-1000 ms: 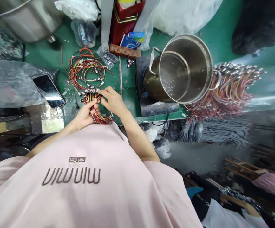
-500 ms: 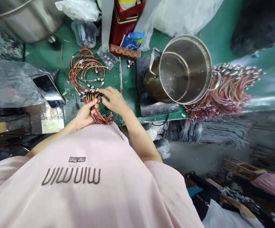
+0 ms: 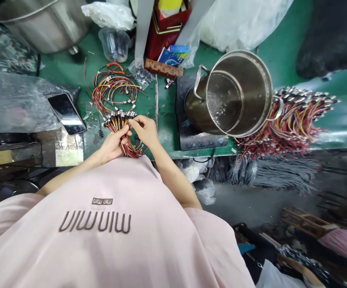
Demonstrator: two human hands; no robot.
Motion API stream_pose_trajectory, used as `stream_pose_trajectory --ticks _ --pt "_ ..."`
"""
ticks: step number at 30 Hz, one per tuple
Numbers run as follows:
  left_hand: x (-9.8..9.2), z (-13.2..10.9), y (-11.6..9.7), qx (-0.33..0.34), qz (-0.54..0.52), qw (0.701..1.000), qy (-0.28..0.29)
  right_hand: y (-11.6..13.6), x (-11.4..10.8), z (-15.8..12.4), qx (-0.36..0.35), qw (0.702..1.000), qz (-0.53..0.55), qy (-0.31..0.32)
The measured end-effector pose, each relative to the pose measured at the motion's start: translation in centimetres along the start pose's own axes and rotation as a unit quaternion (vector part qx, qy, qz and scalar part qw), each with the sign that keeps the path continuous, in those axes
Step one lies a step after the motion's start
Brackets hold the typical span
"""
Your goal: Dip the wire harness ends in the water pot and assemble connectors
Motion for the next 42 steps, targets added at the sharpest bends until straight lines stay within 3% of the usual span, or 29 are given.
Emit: stream_pose_trajectory --ticks 8,15,20,27,33,38,42 --pt "0.0 -0.1 0.1 0.023 0.007 1.000 0.015 0.2 0.7 0.6 0.041 0.998 0.049 -0.012" --pt "0.0 0.0 0.2 0.040 0.029 0.999 0.001 0.5 0.6 0.9 0.067 0.997 0.014 0.037" --pt "0.0 0.2 0.6 0.030 0.030 0.999 -0.012 0.6 0.7 1.4 0.081 0.996 -0.019 0.020" --pt "0.4 -0.1 0.2 0.050 0.027 0.998 -0.037 0.1 1.1 1.5 0.119 0.991 0.055 0.003" --pt "0.4 0.2 0.7 0.070 -0.020 0.997 0.000 -0.1 1.0 1.2 0.130 0.987 0.098 0.002" --pt "0.4 0.1 0.7 0.037 0.016 0.999 0.006 0.1 0.9 1.4 0.104 0.991 0.077 -0.018" --pt "0.5 0.0 0.7 0.060 0.026 0.998 0.008 -0.4 1.1 1.3 0.119 0.986 0.114 0.012"
Point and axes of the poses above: each hand's wrist, its own z-axis towards the middle knuckle, its own x-axis out of the palm, y = z × x, the point moved 2 cm from there along z, towards the middle knuckle, and after that the axes turned 1 degree about z, right-handed, at the moved point
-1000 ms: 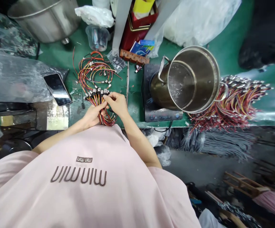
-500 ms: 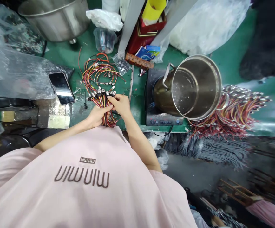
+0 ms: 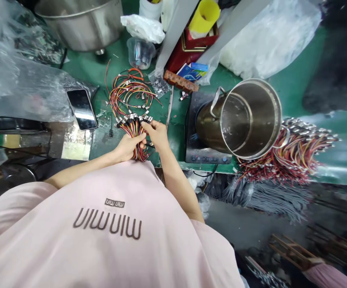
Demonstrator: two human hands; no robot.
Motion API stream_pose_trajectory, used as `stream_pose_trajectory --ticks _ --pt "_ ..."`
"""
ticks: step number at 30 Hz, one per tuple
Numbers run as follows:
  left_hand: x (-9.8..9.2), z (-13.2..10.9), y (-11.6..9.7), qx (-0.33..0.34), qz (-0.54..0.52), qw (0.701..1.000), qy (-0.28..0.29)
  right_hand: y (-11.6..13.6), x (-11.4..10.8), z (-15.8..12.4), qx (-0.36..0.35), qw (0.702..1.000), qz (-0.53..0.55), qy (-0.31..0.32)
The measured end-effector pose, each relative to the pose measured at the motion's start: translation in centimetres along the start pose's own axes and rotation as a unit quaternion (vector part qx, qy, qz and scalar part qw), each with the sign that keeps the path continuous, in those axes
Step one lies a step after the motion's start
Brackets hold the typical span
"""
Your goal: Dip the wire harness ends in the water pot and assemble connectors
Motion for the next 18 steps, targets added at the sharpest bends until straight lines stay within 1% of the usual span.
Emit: stream_pose_trajectory --ticks 3,5,7,9,11,13,14,16,18 --pt "0.4 0.3 0.0 0.028 -0.014 0.999 0.007 -1.3 0.3 -0.1 0.020 0.998 0.063 0.020" --pt "0.8 0.6 -0.3 0.038 -0.032 0.999 0.009 -2.5 0.6 -0.4 0.028 0.996 0.083 0.021" --pt "1.5 0.8 -1.0 0.038 -0.061 0.997 0.003 -3.3 0.9 -1.0 0.019 0.997 0.079 0.021" --pt "2.1 0.8 -2.1 0.035 -0.092 0.995 -0.004 -3.5 1.2 -1.6 -0.003 0.996 0.073 0.045" --pt "2.8 0.7 -3.4 0.032 -0.114 0.993 -0.012 -3.1 1.3 -2.4 0.002 0.992 0.076 0.104" --pt "3.4 0.5 -4.6 0.028 -0.138 0.990 -0.015 -2.1 1.1 -3.2 0.040 0.979 0.079 0.182" --pt "3.7 0.4 -5.1 0.024 -0.151 0.988 -0.015 -1.4 0.9 -3.6 0.058 0.973 0.075 0.211" --pt "4.3 0.3 -5.9 0.013 -0.175 0.984 -0.007 -0.1 0.2 -4.2 0.080 0.964 0.065 0.246" --pt "4.8 0.0 -6.3 0.004 -0.193 0.981 0.008 1.1 -0.4 -4.7 0.078 0.963 0.060 0.250"
Point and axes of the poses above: each hand's wrist, its own z-axis towards the middle knuckle, its own x-axis out of the palm, y = z × x, the point moved 2 cm from there along z, towards the middle knuckle, and after that the axes turned 1 degree about z, right-handed, at the moved point
